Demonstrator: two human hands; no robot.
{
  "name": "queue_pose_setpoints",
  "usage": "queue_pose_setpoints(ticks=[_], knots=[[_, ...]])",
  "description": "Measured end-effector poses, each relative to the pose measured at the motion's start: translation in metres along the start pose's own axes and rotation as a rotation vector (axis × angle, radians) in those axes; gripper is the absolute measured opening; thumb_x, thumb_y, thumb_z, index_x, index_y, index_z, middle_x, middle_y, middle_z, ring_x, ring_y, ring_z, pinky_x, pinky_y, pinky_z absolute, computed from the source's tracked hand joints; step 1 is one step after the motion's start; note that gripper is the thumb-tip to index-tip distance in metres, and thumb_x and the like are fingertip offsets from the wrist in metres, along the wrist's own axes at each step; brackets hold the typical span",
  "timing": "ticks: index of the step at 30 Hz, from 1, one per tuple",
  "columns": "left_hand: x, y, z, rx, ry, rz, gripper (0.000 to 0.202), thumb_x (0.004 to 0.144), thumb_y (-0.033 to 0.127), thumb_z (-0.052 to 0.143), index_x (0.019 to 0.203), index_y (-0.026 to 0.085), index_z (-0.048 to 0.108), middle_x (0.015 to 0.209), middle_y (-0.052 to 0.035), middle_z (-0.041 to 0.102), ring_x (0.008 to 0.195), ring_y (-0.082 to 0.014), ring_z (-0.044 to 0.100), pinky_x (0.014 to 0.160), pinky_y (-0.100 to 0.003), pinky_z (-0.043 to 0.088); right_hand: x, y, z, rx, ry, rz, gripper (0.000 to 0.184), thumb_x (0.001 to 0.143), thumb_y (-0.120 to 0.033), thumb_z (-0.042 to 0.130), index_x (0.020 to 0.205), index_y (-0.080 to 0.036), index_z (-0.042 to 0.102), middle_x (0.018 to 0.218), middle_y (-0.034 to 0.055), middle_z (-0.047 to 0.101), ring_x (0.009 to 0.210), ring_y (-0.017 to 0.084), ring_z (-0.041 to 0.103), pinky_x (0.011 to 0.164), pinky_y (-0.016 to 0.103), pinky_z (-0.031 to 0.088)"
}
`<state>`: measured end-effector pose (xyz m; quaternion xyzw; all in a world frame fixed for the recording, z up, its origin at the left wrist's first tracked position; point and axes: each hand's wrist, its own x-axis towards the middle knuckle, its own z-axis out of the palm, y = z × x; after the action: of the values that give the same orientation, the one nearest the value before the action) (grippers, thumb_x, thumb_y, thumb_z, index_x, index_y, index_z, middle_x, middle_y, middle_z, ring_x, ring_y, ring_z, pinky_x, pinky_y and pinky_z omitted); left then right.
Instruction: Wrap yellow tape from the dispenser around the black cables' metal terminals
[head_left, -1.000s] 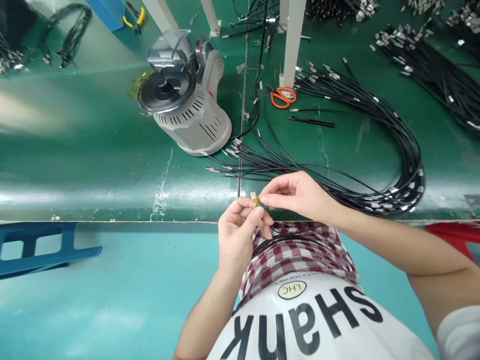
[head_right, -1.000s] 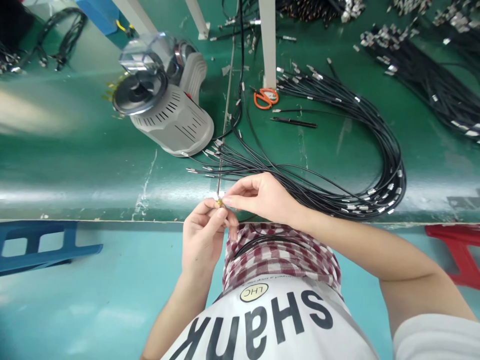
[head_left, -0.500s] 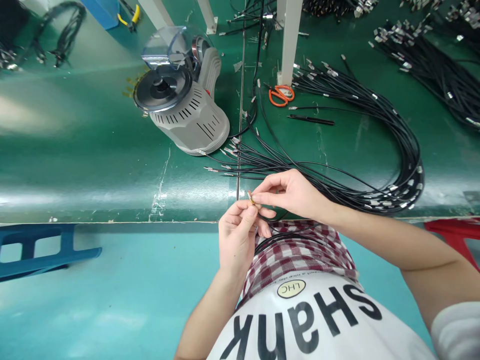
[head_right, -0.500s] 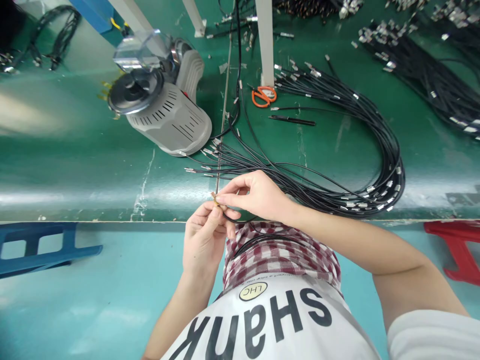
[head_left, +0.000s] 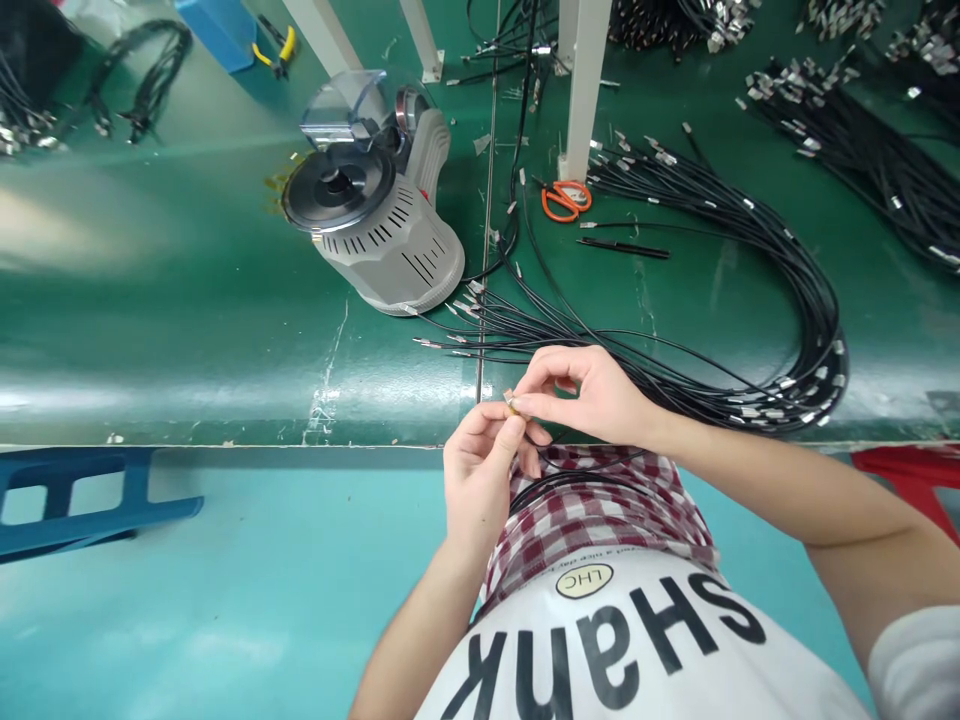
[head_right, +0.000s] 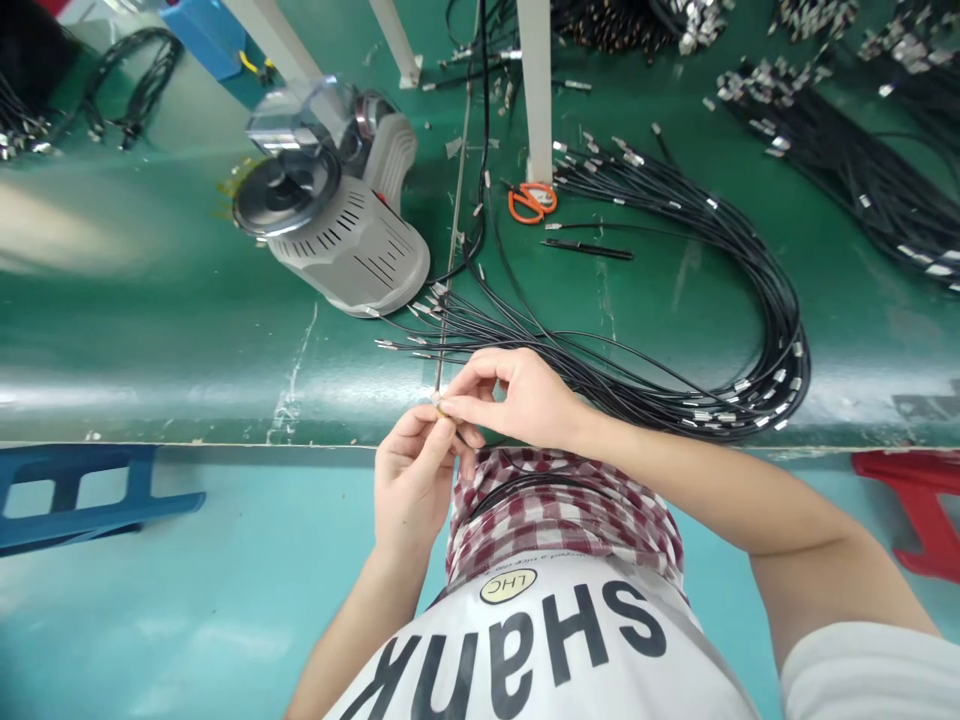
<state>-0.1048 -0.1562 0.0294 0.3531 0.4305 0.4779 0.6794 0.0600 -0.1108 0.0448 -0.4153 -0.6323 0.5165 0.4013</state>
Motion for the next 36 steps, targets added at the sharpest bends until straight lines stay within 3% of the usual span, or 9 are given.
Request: queue_pose_setpoints(ticks=[6, 14, 18, 23, 25, 28, 31, 34, 36], knots=[[-0.002, 0.001, 0.002, 0.012, 0.079, 0.022, 0.018, 0.085, 0.023, 0.074, 0.083, 0.016, 0.057, 0.067, 0.0003, 0.069, 0.043, -0.0079, 0.057, 0.045, -0.018, 0.044, -0.003, -0.002, 0.005, 0.075, 0.028, 0.012, 0.015, 0.083, -0.031, 0.073, 0.081, -0.016, 0.072, 0.078, 0.0006, 0.067, 0.062, 0.009, 0.059, 0.063, 0.025, 0.045], [-0.001, -0.001, -0.003, -0.055, -0.056, -0.036, 0.023, 0.087, 0.03, 0.073, 0.083, 0.016, 0.055, 0.078, -0.0072, 0.077, 0.042, -0.0116, 0.062, 0.043, -0.021, 0.046, 0.014, 0.009, -0.008, 0.402, -0.314, 0.267, 0.03, 0.075, -0.039, 0.082, 0.091, -0.015, 0.073, 0.072, -0.001, 0.067, 0.068, 0.011, 0.061, 0.066, 0.025, 0.048], [0.001, -0.003, -0.006, -0.099, -0.097, -0.073, 0.023, 0.089, 0.032, 0.07, 0.085, 0.016, 0.054, 0.079, -0.0076, 0.077, 0.041, -0.0114, 0.062, 0.043, -0.021, 0.046, 0.02, 0.012, -0.01, 0.386, -0.336, 0.194, 0.023, 0.075, -0.034, 0.082, 0.081, -0.015, 0.072, 0.079, -0.0003, 0.066, 0.07, 0.01, 0.061, 0.067, 0.024, 0.049], [-0.002, -0.003, -0.012, -0.078, -0.053, -0.114, 0.025, 0.088, 0.037, 0.069, 0.089, 0.017, 0.054, 0.08, -0.0066, 0.076, 0.043, -0.0117, 0.061, 0.044, -0.022, 0.044, 0.024, 0.011, -0.012, 0.079, -0.296, 0.037, 0.02, 0.091, -0.033, 0.063, 0.093, -0.015, 0.073, 0.095, 0.0033, 0.067, 0.074, 0.011, 0.062, 0.071, 0.026, 0.05], [-0.005, -0.005, -0.019, 0.073, 0.046, -0.043, 0.022, 0.09, 0.036, 0.068, 0.089, 0.017, 0.055, 0.087, -0.0073, 0.075, 0.05, -0.0117, 0.061, 0.05, -0.024, 0.045, 0.025, 0.013, -0.015, -0.24, -0.202, 0.006, 0.022, 0.096, -0.033, 0.057, 0.096, -0.018, 0.072, 0.098, 0.0037, 0.069, 0.075, 0.012, 0.063, 0.072, 0.027, 0.048], [-0.011, -0.012, -0.035, 0.506, 0.305, 0.187, 0.02, 0.086, 0.03, 0.072, 0.089, 0.018, 0.057, 0.098, -0.007, 0.068, 0.075, -0.0147, 0.062, 0.07, -0.028, 0.047, 0.027, 0.02, -0.016, -0.84, -0.117, 0.012, 0.023, 0.096, -0.036, 0.057, 0.1, -0.019, 0.071, 0.103, 0.0069, 0.07, 0.088, 0.019, 0.064, 0.074, 0.032, 0.044], [-0.018, -0.02, -0.053, 0.978, 0.468, 0.382, 0.034, 0.08, 0.025, 0.076, 0.107, 0.02, 0.056, 0.11, -0.0092, 0.061, 0.1, -0.0246, 0.056, 0.088, -0.04, 0.043, 0.029, 0.028, -0.012, -1.067, -0.163, 0.025, 0.023, 0.098, -0.03, 0.053, 0.1, -0.015, 0.069, 0.104, 0.0126, 0.068, 0.095, 0.026, 0.064, 0.072, 0.035, 0.042], [-0.026, -0.021, -0.063, 1.351, 0.298, 0.425, 0.026, 0.088, 0.019, 0.063, 0.113, 0.023, 0.06, 0.112, -0.0104, 0.065, 0.109, -0.0309, 0.054, 0.094, -0.049, 0.036, 0.029, 0.031, -0.007, -1.067, -0.178, 0.012, 0.027, 0.1, -0.022, 0.042, 0.096, -0.012, 0.067, 0.101, 0.0157, 0.066, 0.093, 0.027, 0.064, 0.071, 0.036, 0.042], [-0.029, -0.018, -0.064, 1.415, 0.128, 0.431, 0.021, 0.091, 0.014, 0.056, 0.107, 0.024, 0.064, 0.104, -0.0082, 0.068, 0.101, -0.0285, 0.057, 0.09, -0.047, 0.037, 0.028, 0.03, -0.006, -1.047, -0.185, 0.004, 0.027, 0.101, -0.022, 0.04, 0.097, -0.013, 0.065, 0.101, 0.015, 0.067, 0.091, 0.026, 0.065, 0.072, 0.036, 0.044]])
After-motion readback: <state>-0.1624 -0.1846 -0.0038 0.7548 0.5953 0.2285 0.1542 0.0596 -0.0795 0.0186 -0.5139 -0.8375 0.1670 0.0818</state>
